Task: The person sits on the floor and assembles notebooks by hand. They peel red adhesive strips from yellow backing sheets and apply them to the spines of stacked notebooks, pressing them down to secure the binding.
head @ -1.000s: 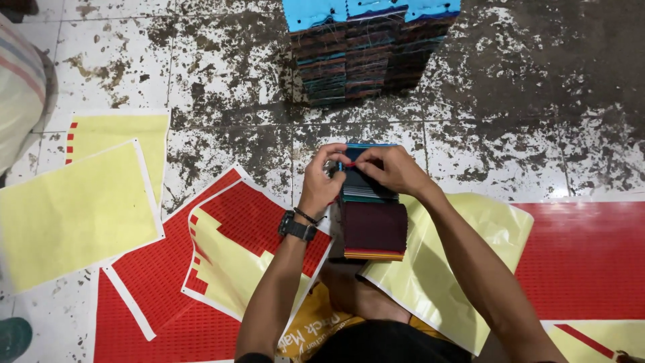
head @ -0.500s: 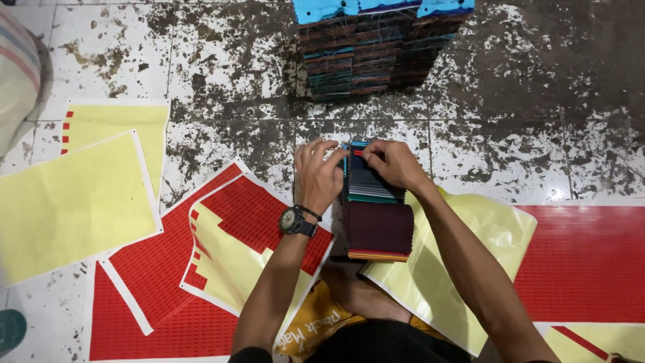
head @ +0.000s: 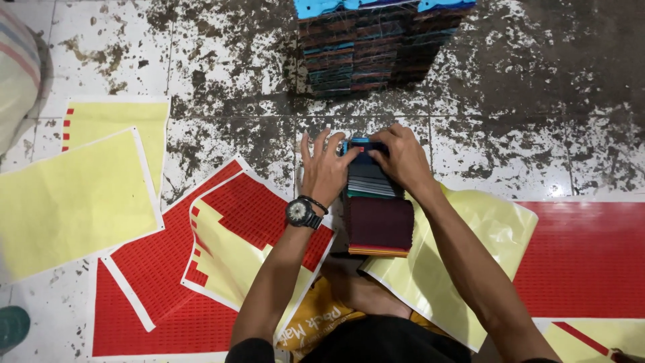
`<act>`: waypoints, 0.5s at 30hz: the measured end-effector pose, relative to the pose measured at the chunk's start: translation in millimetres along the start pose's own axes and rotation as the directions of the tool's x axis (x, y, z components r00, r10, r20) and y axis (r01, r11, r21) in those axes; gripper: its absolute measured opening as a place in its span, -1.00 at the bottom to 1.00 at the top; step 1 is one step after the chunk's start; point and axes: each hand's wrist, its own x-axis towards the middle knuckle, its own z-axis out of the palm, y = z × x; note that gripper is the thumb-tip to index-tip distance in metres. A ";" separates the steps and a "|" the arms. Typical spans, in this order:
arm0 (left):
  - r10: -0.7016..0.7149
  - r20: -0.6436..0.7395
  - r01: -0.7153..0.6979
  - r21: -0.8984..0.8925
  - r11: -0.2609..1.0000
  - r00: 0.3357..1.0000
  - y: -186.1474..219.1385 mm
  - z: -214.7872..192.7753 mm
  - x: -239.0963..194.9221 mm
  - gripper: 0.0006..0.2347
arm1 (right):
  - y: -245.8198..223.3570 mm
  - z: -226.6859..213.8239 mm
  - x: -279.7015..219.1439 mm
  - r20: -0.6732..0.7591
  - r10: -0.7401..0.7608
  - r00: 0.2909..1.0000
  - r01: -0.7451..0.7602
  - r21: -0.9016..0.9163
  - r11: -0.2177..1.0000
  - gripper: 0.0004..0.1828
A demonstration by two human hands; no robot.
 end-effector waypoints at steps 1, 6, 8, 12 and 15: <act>0.007 -0.001 -0.007 0.000 1.000 1.000 1.3 -6.7 1.8 -0.78 | 9.7 8.9 2.8 -0.006 0.004 1.000 -0.004 0.000 1.000 -0.71; -0.235 0.100 0.255 -0.389 0.885 0.967 6.7 -29.2 5.7 -0.69 | 33.2 30.0 10.2 -0.160 -0.239 0.958 0.232 -0.059 0.971 -0.81; -0.310 0.085 0.307 -0.519 0.797 0.947 7.1 -37.8 4.6 -0.69 | 34.9 30.6 5.5 -0.187 -0.278 0.942 0.264 -0.095 0.960 -0.84; -0.430 0.054 0.300 -0.794 0.529 0.901 -1.2 -27.1 0.2 -0.67 | 30.3 29.4 0.0 -0.384 -0.418 0.824 0.318 -0.298 0.900 -0.75; -0.435 0.042 0.244 -0.874 0.421 0.900 -2.4 -23.8 -1.8 -0.65 | 33.7 39.1 -4.9 -0.374 -0.415 0.830 0.337 -0.256 0.906 -0.80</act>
